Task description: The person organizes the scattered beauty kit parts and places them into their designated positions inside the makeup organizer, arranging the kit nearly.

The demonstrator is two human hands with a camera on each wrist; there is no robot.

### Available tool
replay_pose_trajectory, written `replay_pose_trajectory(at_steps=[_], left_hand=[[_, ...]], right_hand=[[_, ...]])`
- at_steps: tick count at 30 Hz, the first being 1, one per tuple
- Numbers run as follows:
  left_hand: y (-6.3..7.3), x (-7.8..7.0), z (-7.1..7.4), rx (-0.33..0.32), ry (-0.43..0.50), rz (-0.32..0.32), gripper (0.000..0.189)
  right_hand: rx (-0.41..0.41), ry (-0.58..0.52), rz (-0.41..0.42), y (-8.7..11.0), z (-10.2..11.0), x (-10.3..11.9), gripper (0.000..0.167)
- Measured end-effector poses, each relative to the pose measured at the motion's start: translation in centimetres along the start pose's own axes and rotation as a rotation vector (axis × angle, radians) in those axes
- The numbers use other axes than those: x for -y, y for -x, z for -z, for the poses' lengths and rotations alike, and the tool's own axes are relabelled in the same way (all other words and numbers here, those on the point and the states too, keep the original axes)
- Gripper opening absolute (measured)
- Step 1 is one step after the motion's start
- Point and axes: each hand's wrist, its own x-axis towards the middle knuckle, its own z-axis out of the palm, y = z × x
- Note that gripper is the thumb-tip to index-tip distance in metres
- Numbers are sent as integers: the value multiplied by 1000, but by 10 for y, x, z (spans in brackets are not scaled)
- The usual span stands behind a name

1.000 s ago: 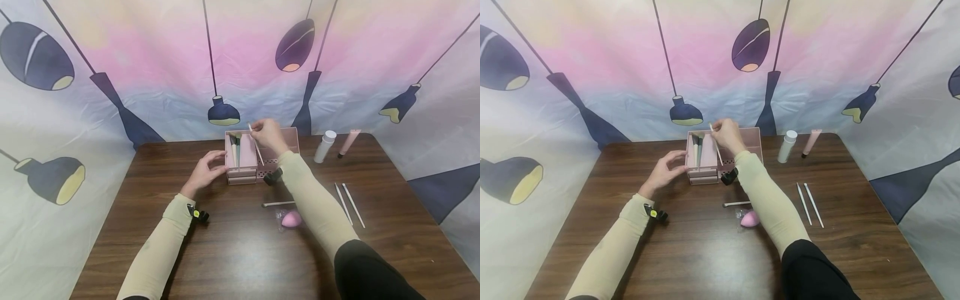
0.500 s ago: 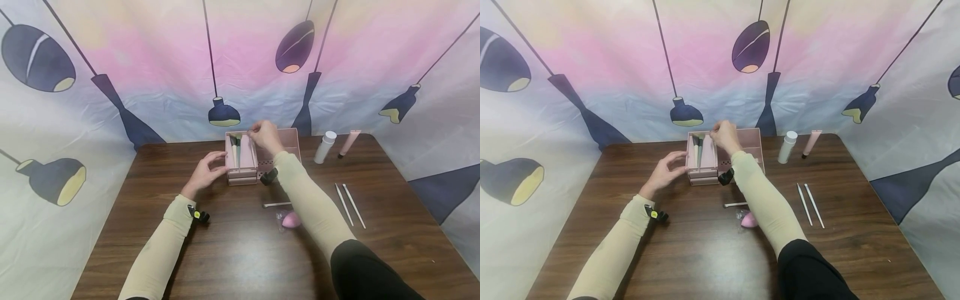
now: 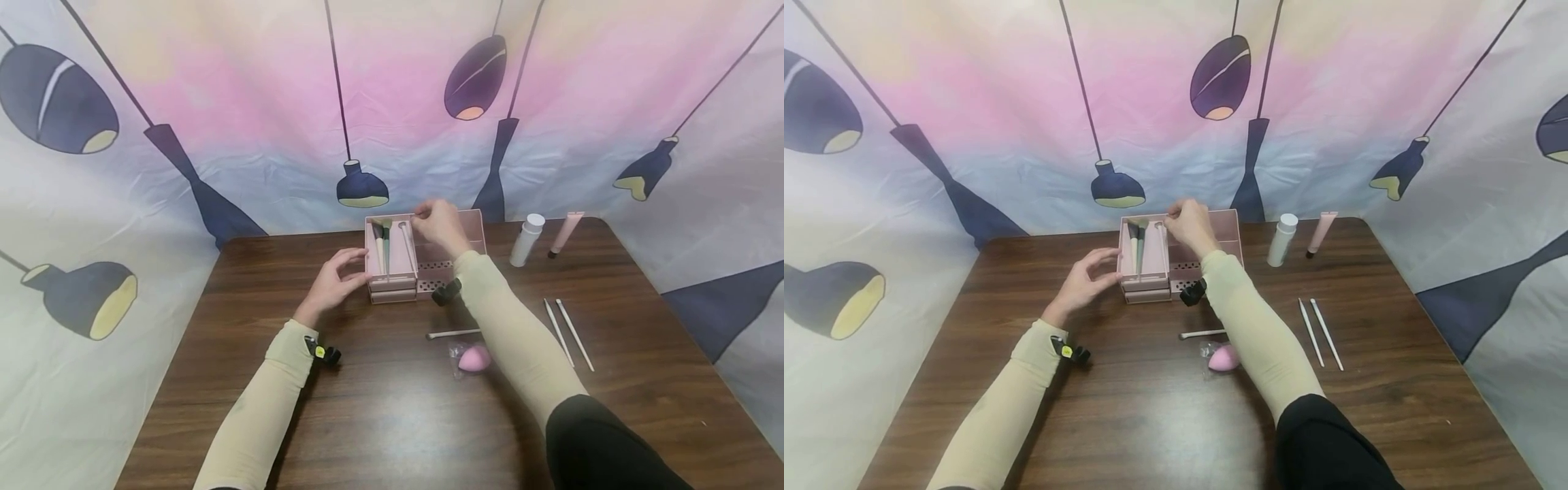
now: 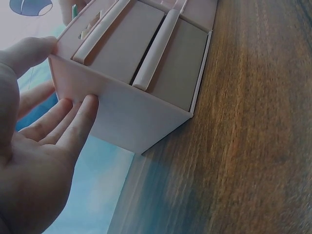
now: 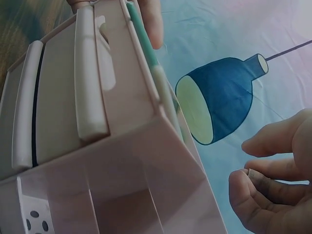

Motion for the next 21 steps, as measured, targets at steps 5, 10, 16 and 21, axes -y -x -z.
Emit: replay_pose_trajectory(at_steps=[5,10,16,21], left_hand=[[2,1,0,-9,-26,-14,52],[3,1,0,-10,-28,-24,51],[3,1,0,-7,-22,-23,52],[1,2,0,-12,-25,-29,51]], right_hand=[[-19,-14,34,5,5,-6,29],[-33,-24,72,14,13,-12,32],[-60,-22,102,27,27,-15,28],[-87,-16,128,35,37,-18,25]])
